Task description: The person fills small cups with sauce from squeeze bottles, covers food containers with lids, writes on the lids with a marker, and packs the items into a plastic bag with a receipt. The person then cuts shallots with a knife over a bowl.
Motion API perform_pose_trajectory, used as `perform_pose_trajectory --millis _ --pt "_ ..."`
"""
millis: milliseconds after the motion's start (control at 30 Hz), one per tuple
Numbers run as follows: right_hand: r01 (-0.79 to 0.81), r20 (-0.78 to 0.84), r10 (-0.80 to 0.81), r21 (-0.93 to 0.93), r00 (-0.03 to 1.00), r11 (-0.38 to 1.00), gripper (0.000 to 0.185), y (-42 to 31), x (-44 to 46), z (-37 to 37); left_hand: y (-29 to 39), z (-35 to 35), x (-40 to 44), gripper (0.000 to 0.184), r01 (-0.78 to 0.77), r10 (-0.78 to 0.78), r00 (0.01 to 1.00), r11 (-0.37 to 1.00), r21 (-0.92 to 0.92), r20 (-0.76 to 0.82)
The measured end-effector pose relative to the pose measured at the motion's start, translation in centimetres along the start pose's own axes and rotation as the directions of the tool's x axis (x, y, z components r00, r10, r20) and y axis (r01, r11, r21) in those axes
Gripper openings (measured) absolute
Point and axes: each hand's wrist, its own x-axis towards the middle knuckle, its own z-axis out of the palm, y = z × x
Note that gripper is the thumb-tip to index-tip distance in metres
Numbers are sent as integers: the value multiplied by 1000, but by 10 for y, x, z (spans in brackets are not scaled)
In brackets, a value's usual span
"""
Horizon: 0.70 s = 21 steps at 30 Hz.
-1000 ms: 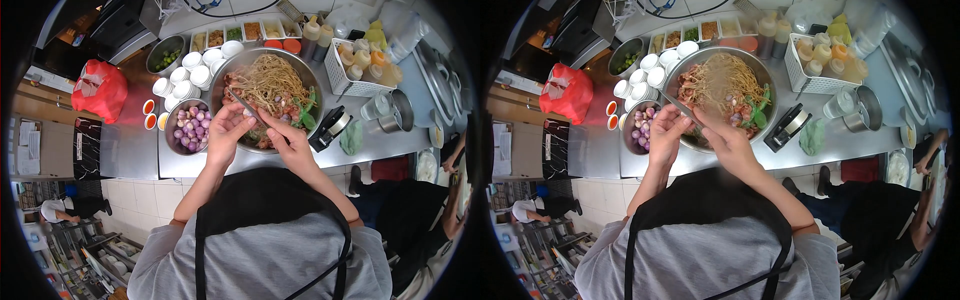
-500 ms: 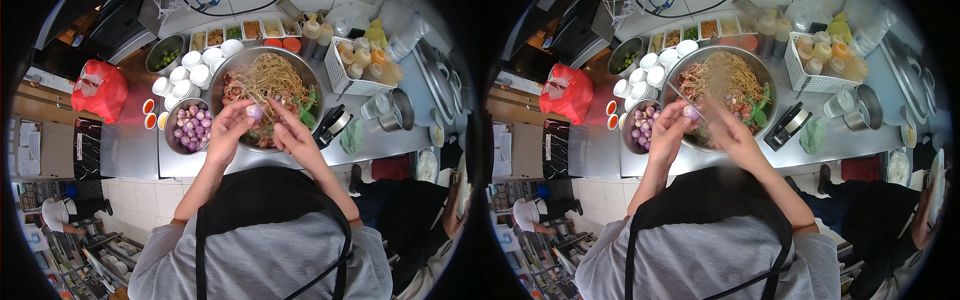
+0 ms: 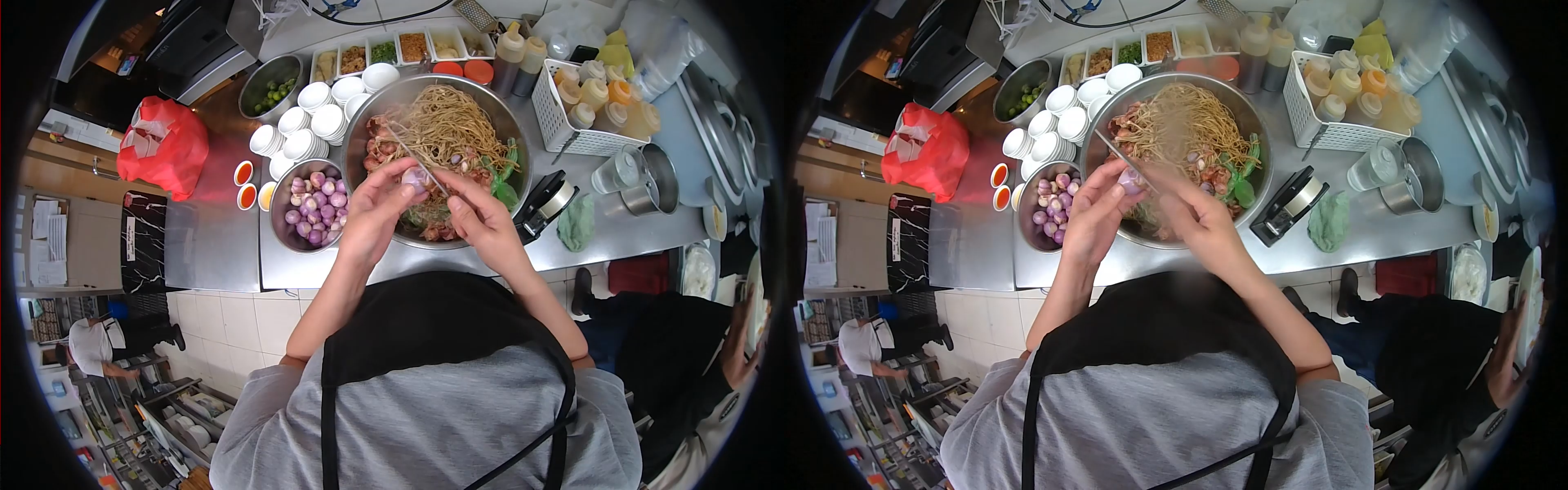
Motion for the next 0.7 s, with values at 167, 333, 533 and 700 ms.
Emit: perform_pose_trajectory --millis 167,333,533,700 --pt "47 -7 -48 -139 999 989 34 10 3 -7 -3 0 2 36 -46 55 996 990 131 -68" --pt "43 -77 -59 -196 995 980 34 13 11 -19 0 -3 0 34 -33 38 999 989 142 -34" --pt "-147 -186 112 -186 976 971 32 6 15 -34 7 -4 0 32 58 -58 998 998 11 9" --pt "-81 -245 -38 -458 969 885 35 21 17 -51 5 -6 2 34 99 -100 995 990 -104 -4"
